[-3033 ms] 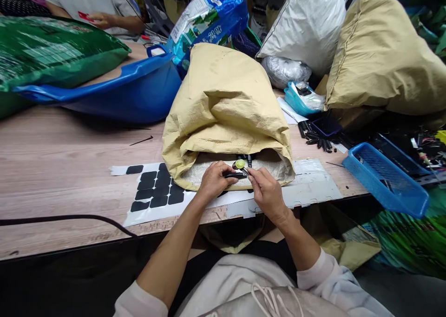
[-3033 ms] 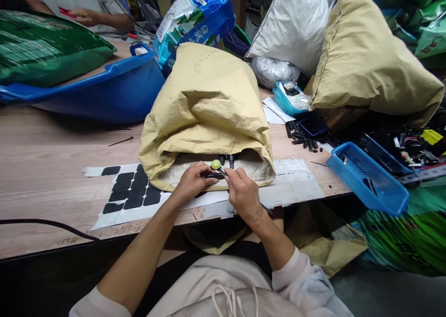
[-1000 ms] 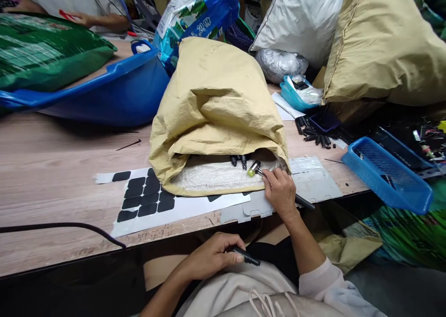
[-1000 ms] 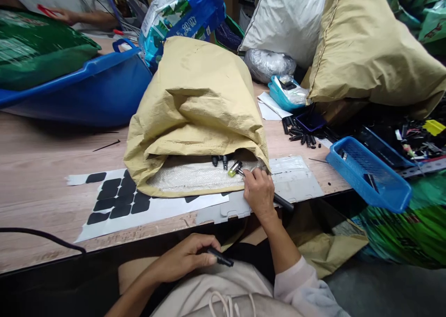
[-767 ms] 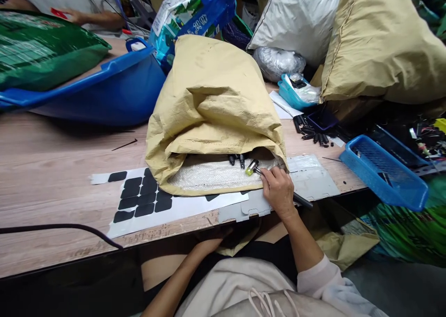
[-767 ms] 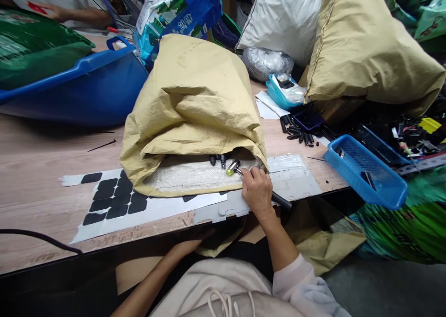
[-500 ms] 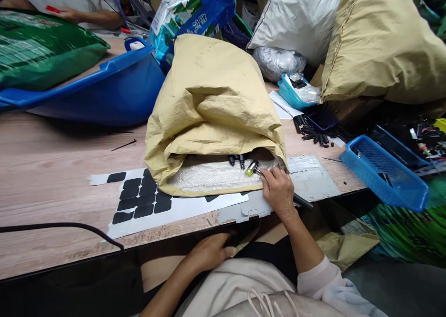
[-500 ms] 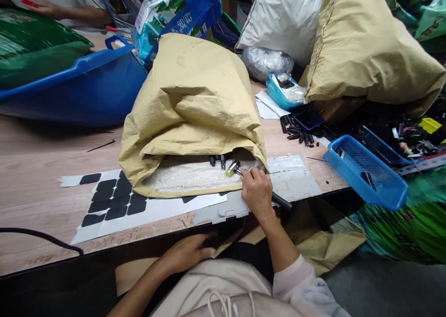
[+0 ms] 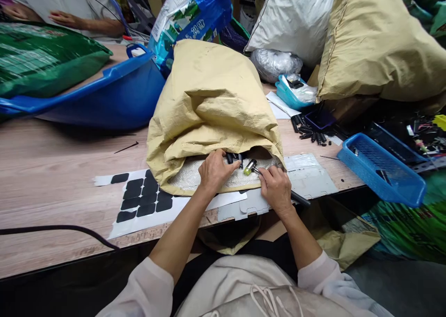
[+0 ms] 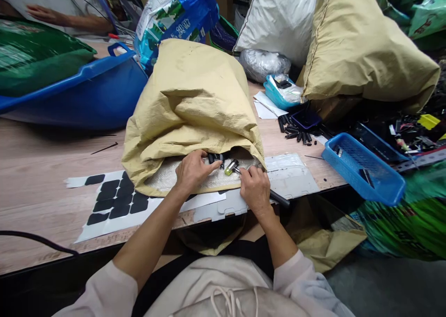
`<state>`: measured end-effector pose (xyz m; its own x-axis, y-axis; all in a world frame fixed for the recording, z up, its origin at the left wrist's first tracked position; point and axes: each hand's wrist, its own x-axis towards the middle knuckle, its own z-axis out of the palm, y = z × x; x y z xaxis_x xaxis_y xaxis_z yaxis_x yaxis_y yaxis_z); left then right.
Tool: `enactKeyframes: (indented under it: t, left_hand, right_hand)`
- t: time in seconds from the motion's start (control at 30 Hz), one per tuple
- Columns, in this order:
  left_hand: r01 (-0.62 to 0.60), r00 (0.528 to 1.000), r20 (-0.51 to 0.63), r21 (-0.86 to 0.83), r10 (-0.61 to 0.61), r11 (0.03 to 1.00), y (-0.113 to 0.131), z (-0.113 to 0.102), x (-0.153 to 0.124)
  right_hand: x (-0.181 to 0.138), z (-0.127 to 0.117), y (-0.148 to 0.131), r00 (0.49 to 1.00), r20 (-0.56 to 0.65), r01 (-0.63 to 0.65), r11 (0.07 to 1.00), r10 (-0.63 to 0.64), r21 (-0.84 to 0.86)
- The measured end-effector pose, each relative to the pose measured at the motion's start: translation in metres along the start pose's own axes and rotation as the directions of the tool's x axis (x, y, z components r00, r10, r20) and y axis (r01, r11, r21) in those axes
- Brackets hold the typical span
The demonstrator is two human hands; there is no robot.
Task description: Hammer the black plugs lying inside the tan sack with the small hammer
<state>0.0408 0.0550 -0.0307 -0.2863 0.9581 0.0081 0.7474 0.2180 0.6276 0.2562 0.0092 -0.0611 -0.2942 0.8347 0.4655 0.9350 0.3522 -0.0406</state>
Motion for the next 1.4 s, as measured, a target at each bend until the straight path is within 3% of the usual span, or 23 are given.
enactKeyframes:
  t: [0.13,0.33,0.47,0.6,0.87,1.1,1.23,1.4]
  left_hand:
    - [-0.030,0.999,0.030,-0.028,0.031,0.999,-0.009,-0.002,0.006]
    - [0.045,0.979,0.198,0.064,-0.057,0.997,-0.036,-0.039,-0.011]
    - [-0.116,0.948,0.290,-0.056,0.128,0.992,-0.049,-0.044,-0.027]
    - [-0.253,0.929,0.241,-0.140,0.281,0.957,-0.051,-0.032,-0.029]
    - [-0.309,0.903,0.247,-0.196,0.351,0.931,-0.057,-0.024,-0.019]
    - [-0.306,0.919,0.202,-0.174,0.338,0.936,-0.057,-0.018,-0.021]
    - [-0.302,0.930,0.174,-0.140,0.324,0.943,-0.056,-0.014,-0.022]
    - [-0.266,0.942,0.175,-0.124,0.285,0.956,-0.054,-0.012,-0.022]
  right_hand:
    - [0.000,0.001,0.000,1.000,0.004,-0.003,1.000,0.003,0.002]
    - [0.000,0.001,-0.001,1.000,-0.010,-0.003,1.000,0.003,-0.003]
    - [0.000,0.000,-0.001,1.000,-0.007,-0.001,1.000,0.001,0.002]
    - [0.000,0.000,0.000,0.999,-0.034,0.008,1.000,-0.008,-0.006]
    - [-0.001,0.001,0.001,0.999,-0.048,-0.007,1.000,0.007,-0.008]
    - [0.001,0.002,0.005,1.000,-0.014,-0.018,1.000,0.018,0.016]
    - [0.003,-0.006,0.005,0.998,-0.043,-0.040,0.991,0.046,0.129]
    - [0.011,-0.024,-0.009,0.995,-0.061,-0.045,0.906,0.078,0.420]
